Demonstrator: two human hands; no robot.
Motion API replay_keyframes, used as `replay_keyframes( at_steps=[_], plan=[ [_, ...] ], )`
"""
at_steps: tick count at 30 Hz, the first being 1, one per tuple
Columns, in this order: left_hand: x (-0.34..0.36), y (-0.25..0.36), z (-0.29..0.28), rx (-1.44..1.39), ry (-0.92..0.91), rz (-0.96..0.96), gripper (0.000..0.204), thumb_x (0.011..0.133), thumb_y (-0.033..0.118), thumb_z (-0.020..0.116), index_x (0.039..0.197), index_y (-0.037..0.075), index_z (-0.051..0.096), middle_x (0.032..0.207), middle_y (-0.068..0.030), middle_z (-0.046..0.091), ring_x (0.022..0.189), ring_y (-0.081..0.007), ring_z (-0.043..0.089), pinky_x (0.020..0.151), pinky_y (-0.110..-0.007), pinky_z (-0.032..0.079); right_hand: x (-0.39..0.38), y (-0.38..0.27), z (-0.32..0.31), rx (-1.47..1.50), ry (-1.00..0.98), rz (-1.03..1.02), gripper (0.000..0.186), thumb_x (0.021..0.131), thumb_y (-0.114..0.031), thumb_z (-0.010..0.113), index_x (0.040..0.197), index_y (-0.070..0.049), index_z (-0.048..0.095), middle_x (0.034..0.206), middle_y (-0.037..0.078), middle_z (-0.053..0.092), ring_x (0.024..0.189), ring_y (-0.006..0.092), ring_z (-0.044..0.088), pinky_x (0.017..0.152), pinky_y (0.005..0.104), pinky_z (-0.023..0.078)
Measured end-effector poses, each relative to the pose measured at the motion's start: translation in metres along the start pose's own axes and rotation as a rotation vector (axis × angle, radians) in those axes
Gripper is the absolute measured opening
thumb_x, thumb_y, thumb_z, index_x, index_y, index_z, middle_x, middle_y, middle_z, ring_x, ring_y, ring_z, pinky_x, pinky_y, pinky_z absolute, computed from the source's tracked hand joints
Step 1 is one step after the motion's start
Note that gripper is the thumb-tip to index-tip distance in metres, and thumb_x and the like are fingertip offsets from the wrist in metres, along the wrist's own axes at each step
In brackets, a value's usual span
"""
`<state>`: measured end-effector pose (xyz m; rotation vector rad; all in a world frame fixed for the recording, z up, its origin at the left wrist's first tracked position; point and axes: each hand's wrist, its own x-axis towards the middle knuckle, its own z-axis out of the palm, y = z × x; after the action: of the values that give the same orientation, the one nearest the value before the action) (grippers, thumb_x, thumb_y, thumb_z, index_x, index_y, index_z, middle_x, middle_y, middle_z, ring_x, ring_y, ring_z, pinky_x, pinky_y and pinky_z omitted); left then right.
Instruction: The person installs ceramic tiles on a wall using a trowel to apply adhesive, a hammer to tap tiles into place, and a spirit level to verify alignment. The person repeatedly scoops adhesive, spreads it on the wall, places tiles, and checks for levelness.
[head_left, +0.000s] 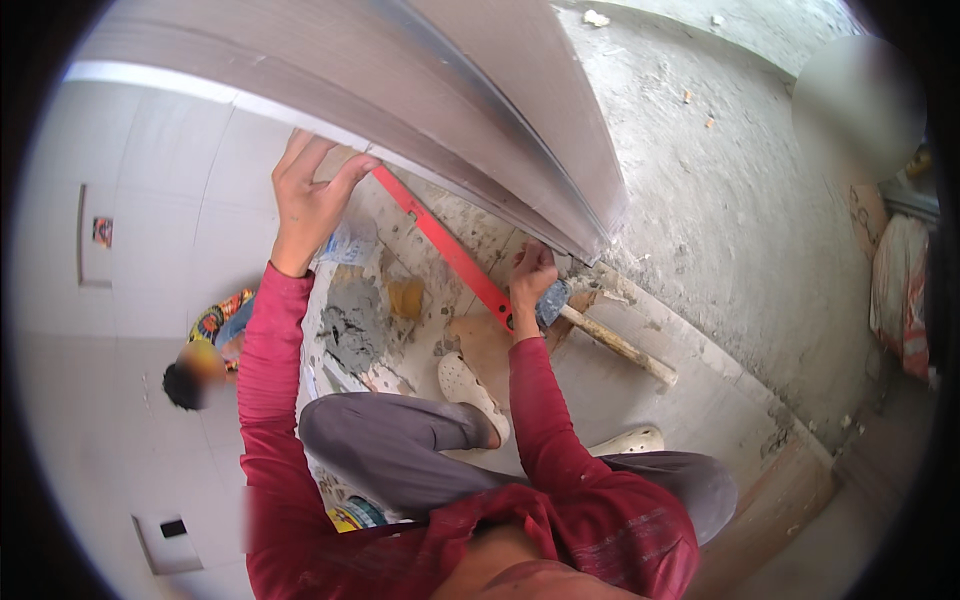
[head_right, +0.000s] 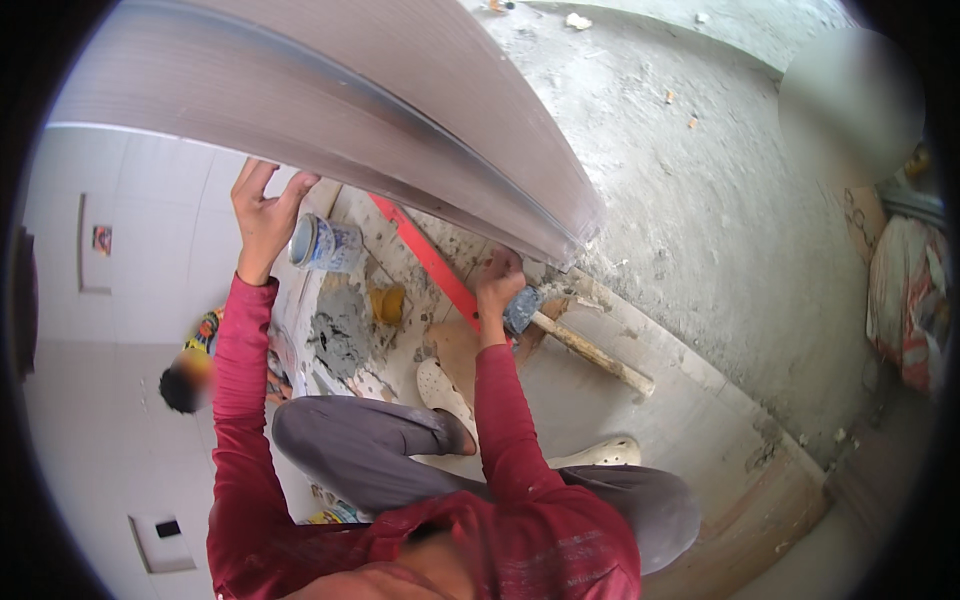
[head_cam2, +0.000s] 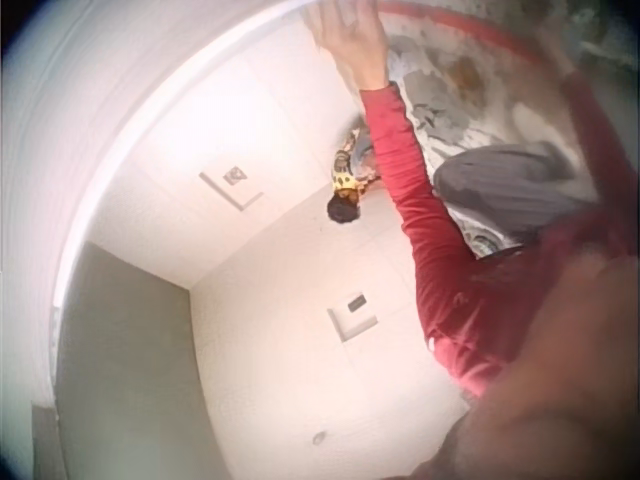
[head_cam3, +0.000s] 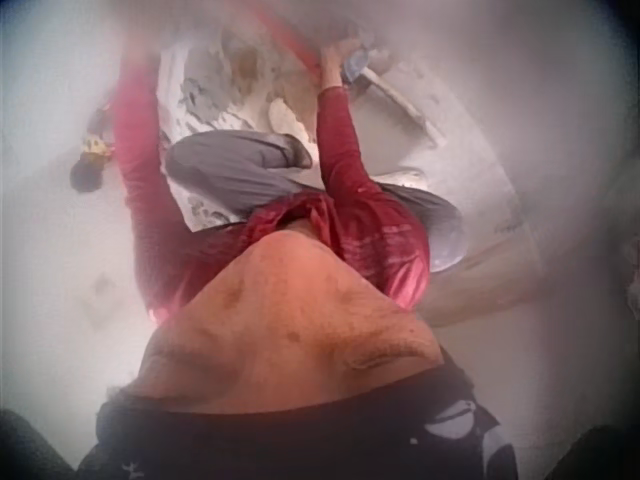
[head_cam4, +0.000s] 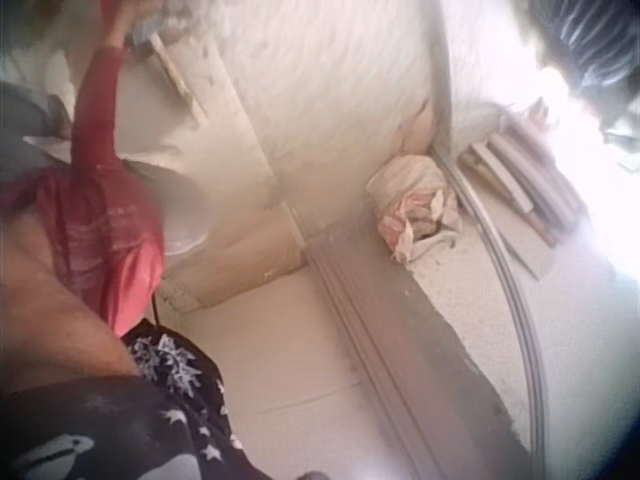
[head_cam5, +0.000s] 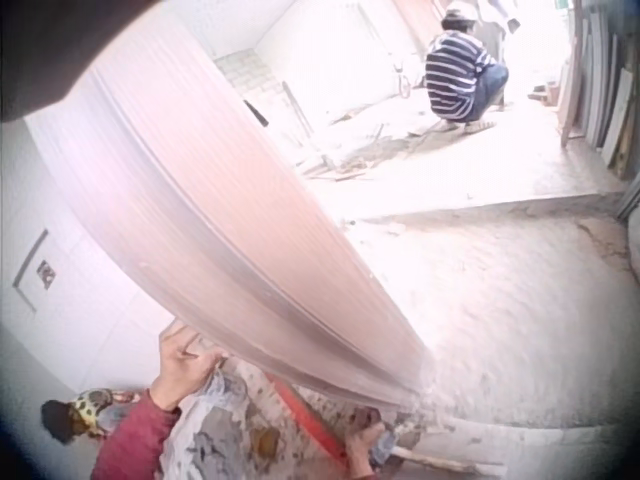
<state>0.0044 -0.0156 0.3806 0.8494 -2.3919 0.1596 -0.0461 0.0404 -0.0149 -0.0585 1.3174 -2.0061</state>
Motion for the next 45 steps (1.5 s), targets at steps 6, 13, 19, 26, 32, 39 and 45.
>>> replay_keyframes(
  at_steps=[6, 13, 19, 26, 32, 39, 45],
  plan=[
    [-0.02, -0.022, -0.034, 0.059, 0.069, -0.068, 0.024, 0.087, 0.016, 0.08, 0.102, -0.001, 0.073, 0.103, -0.0106, 0.071, 0.092, -0.0211, 0.065, 0.078, -0.03, 0.05, -0.026, 0.0, -0.008, -0.057, -0.116, 0.084, 0.022, 0.099, -0.018, 0.066, 0.095, 0.003, 0.07, 0.069, 0.004, 0.065, 0.058, 0.0094, 0.058, 0.055, 0.026, 0.046],
    [-0.012, -0.03, -0.03, 0.11, 0.076, -0.12, 0.024, 0.093, 0.024, 0.074, 0.112, 0.009, 0.074, 0.111, -0.0072, 0.072, 0.1, -0.0206, 0.068, 0.082, -0.032, 0.052, -0.002, -0.012, -0.018, -0.172, -0.136, 0.016, 0.032, 0.1, -0.025, 0.067, 0.083, 0.002, 0.069, 0.061, 0.004, 0.061, 0.051, 0.0093, 0.056, 0.048, 0.0264, 0.043],
    [-0.023, -0.046, -0.017, 0.168, 0.078, -0.027, 0.036, 0.084, 0.031, 0.083, 0.111, 0.009, 0.073, 0.113, -0.0073, 0.07, 0.095, -0.0225, 0.065, 0.079, -0.034, 0.055, -0.002, -0.013, -0.021, -0.245, -0.174, 0.003, 0.039, 0.1, -0.029, 0.066, 0.08, 0.004, 0.069, 0.058, 0.007, 0.061, 0.051, 0.012, 0.056, 0.049, 0.0308, 0.043],
    [-0.022, -0.059, -0.004, 0.137, 0.149, 0.022, 0.04, 0.077, 0.022, 0.089, 0.106, 0.004, 0.068, 0.107, -0.0046, 0.068, 0.081, -0.0186, 0.061, 0.069, -0.03, 0.051, -0.001, -0.019, -0.02, -0.26, -0.142, -0.003, 0.043, 0.1, -0.031, 0.064, 0.072, 0.002, 0.065, 0.058, 0.007, 0.061, 0.051, 0.013, 0.057, 0.049, 0.0303, 0.044],
    [-0.018, -0.06, -0.007, 0.145, 0.131, 0.015, 0.042, 0.075, 0.023, 0.09, 0.103, 0.003, 0.067, 0.105, -0.0058, 0.067, 0.083, -0.0206, 0.061, 0.071, -0.03, 0.05, -0.006, -0.023, -0.009, -0.255, -0.072, 0.018, 0.041, 0.097, -0.026, 0.063, 0.068, 0.002, 0.064, 0.055, 0.006, 0.059, 0.051, 0.013, 0.057, 0.052, 0.0305, 0.045],
    [-0.018, -0.058, 0.0, 0.165, 0.204, 0.005, 0.041, 0.074, 0.032, 0.089, 0.101, 0.006, 0.072, 0.104, -0.0043, 0.071, 0.093, -0.0261, 0.068, 0.081, -0.033, 0.054, -0.001, -0.013, -0.006, -0.229, -0.027, -0.022, 0.04, 0.097, -0.024, 0.061, 0.066, 0.001, 0.063, 0.054, 0.005, 0.058, 0.051, 0.0121, 0.054, 0.052, 0.03, 0.042],
    [-0.018, -0.057, 0.001, 0.18, 0.217, -0.004, 0.039, 0.073, 0.031, 0.089, 0.098, 0.006, 0.072, 0.103, -0.0045, 0.071, 0.094, -0.0258, 0.067, 0.081, -0.034, 0.053, -0.004, -0.01, 0.0, -0.07, 0.016, -0.017, 0.036, 0.098, -0.021, 0.06, 0.071, 0.002, 0.064, 0.056, 0.004, 0.057, 0.051, 0.0118, 0.054, 0.052, 0.0287, 0.041]
  ],
)
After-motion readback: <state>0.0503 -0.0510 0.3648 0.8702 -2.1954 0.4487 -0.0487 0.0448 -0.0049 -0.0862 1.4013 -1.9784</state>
